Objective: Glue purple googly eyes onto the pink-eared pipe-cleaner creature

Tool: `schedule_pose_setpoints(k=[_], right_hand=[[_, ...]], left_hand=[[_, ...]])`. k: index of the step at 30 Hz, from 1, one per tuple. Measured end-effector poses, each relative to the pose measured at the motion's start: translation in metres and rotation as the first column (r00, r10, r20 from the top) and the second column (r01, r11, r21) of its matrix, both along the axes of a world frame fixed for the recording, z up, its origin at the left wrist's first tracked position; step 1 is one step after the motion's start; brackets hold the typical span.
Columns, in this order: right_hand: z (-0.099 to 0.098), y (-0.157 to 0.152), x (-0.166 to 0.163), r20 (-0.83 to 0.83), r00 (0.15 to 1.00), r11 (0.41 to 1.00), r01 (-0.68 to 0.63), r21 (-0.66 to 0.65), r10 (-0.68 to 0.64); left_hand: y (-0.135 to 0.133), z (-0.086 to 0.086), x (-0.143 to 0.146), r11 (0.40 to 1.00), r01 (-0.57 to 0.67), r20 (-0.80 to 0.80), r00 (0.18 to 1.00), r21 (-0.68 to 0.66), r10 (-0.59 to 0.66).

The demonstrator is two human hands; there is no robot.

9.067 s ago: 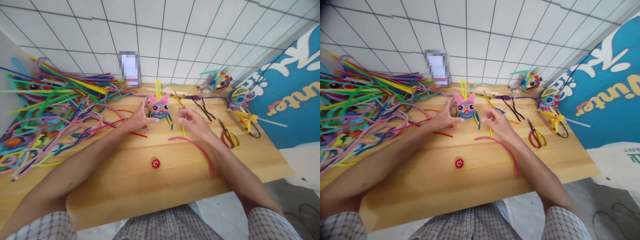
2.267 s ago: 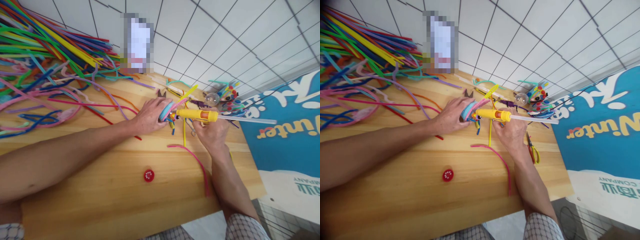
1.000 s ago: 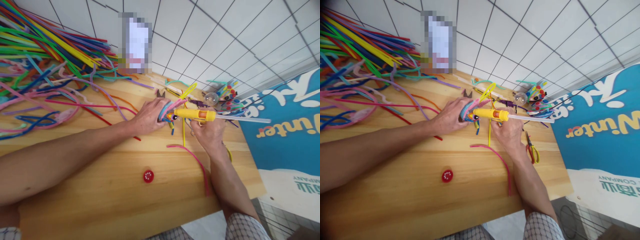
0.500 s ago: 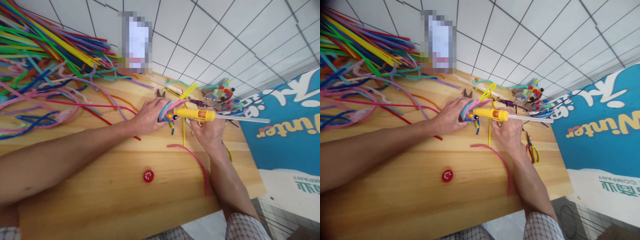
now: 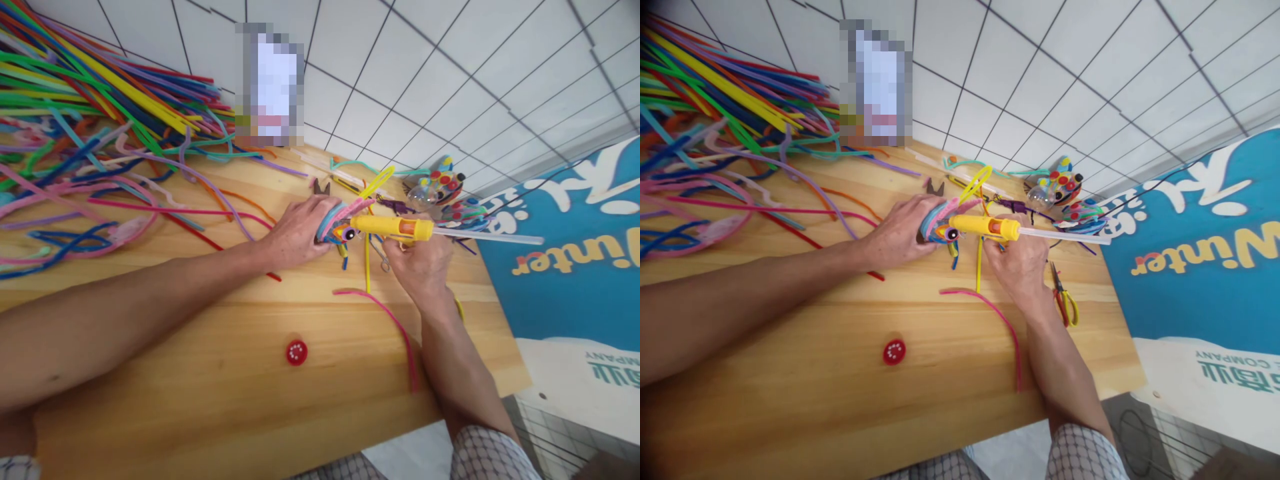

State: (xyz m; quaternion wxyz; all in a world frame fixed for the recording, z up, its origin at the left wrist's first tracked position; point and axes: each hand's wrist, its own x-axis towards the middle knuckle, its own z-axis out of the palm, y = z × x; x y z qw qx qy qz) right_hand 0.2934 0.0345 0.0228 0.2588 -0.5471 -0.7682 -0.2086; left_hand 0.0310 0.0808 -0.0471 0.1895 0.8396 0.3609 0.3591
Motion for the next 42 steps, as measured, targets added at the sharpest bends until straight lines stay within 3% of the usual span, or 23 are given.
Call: schedule_pose_setpoints(k=[11, 24, 33, 42], right_hand=[[0.0016, 0.0006, 0.0012, -0.020, 0.999, 0.998, 0.043, -0.054, -0.045], [-0.0007, 0.0024, 0.0056, 0.069, 0.994, 0.996, 0.087, -0.012, -0.086], [-0.0024, 0.0031, 0.0053, 0.022, 0.996, 0.996, 0.091, 0.004, -0.091], [0.0022, 0.0029, 0.0016, -0.064, 0.992, 0.993, 0.102, -0.063, -0.106]], left_hand=[[0.0010, 0.0005, -0.0009, 1.000, 0.014, 0.026, 1.000, -0.019, -0.013], [0.0029, -0.0005, -0.0016, 0.999, 0.021, 0.028, 0.999, -0.041, -0.019], [0.0014, -0.0026, -0.0007, 1.000, -0.001, 0.033, 0.999, -0.028, 0.002], [0.0004, 0.0011, -0.0013, 0.999, -0.012, 0.019, 1.000, -0.046, 0.013]])
